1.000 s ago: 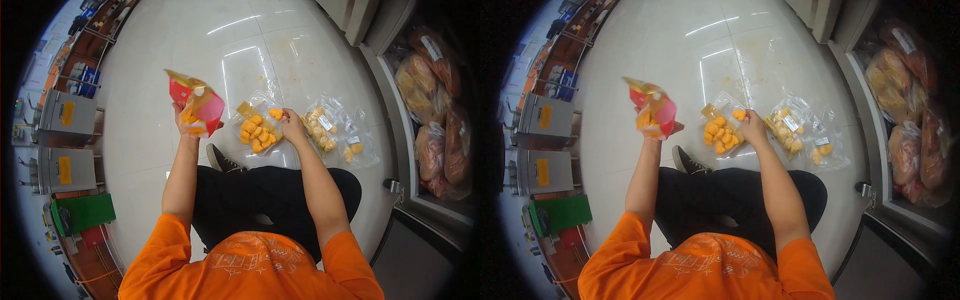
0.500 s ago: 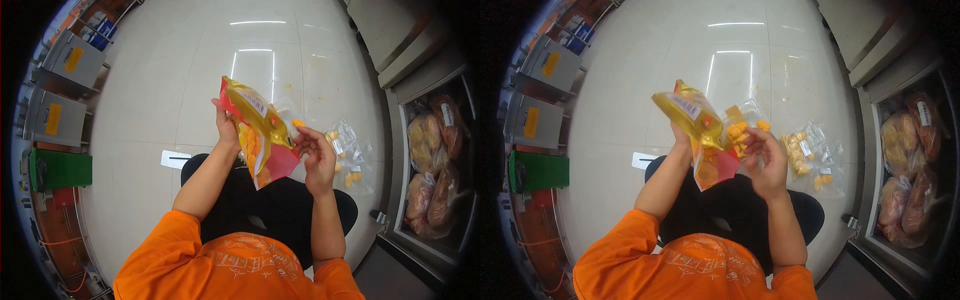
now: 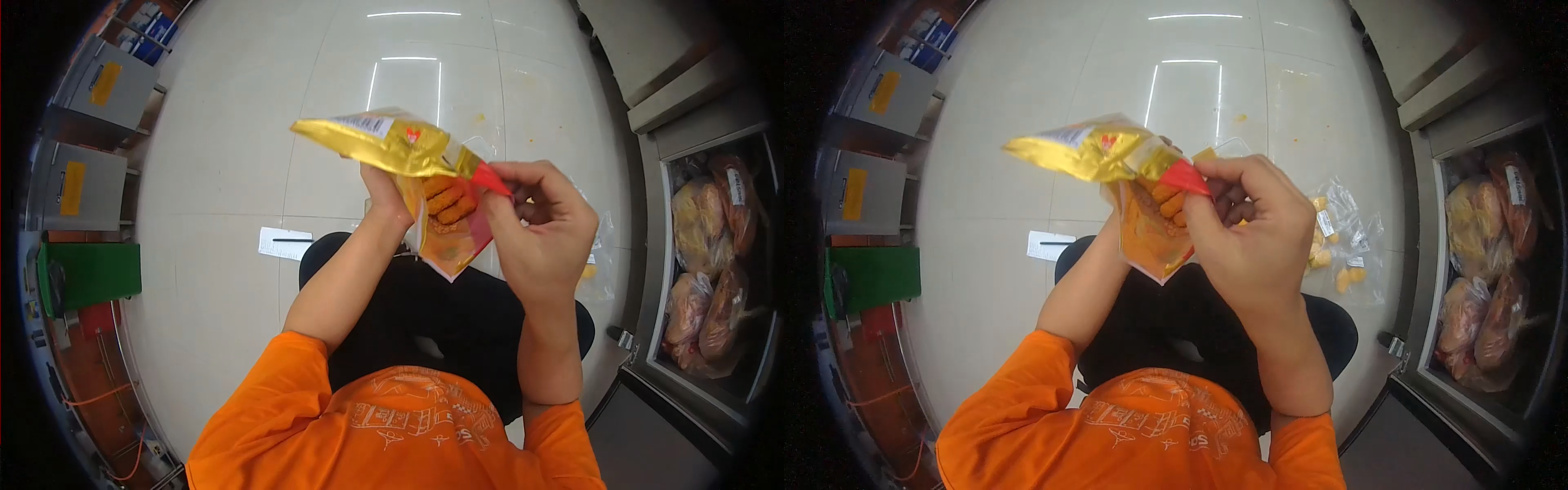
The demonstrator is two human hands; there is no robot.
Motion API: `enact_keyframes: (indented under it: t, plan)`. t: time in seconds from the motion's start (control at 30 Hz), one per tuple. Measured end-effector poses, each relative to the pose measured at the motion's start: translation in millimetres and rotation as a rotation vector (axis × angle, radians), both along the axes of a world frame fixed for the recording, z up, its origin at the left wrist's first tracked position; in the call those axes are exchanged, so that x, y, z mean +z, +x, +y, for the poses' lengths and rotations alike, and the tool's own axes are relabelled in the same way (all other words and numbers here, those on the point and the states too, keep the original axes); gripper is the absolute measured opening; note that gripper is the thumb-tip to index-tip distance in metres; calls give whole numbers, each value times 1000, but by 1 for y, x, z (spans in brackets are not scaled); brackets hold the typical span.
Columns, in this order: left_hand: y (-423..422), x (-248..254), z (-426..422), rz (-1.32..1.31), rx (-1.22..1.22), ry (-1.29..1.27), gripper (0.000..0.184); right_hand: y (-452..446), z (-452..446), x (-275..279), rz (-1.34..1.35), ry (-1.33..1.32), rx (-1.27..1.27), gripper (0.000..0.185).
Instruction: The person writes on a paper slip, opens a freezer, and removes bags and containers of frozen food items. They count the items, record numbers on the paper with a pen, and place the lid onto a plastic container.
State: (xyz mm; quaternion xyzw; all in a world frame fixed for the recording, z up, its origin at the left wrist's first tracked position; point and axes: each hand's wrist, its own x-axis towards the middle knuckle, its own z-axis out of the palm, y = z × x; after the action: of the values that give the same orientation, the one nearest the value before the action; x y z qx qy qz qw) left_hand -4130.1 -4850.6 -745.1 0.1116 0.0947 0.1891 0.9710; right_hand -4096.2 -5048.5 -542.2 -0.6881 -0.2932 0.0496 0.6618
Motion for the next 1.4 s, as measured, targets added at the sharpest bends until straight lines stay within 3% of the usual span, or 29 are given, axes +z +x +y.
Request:
enact_keyframes:
  t: [0.17,0.23,0.27,0.43,0.53,0.73,0.8,0.83,0.93,1.03,1.1,1.23,1.37,1.4]
  plan:
    - [-3,4,6,-111,-31,10,55,-6,-2,13,184,71,113,22]
    - [-7,27,-2,-178,-46,69,49,-6,-4,13,81,111,151,25]
    - [-15,73,-19,-197,-57,109,44,-7,-5,13,31,131,169,26]
    - [-5,86,-31,-176,34,-6,23,-12,-3,20,38,146,164,31]
    - [-9,100,-39,-119,29,-60,25,-11,-4,21,37,150,166,33]
    - [-21,81,-39,-200,-306,136,57,-11,-4,13,15,215,84,36]
    - [-25,100,-43,-116,-407,157,64,-11,-4,6,-15,226,60,37]
    - [-30,114,-46,-13,-461,143,67,-12,-6,1,-34,211,52,37]
    - [-15,81,-43,67,-551,17,65,-15,-11,-3,-74,200,18,40]
    - [-8,77,-35,-164,-567,-211,80,-20,-24,-4,-102,184,-74,45]
    - [-5,57,-34,-36,-545,-58,82,-19,-29,-6,-120,186,-85,45]
    - [-3,35,-32,-42,-442,-5,86,-15,-32,-5,-106,202,-75,48]
    - [-11,68,-34,-74,-396,777,84,-14,-27,-1,-91,181,-79,51]
    - [-12,67,-33,-61,-400,849,84,-14,-25,0,-90,181,-76,51]
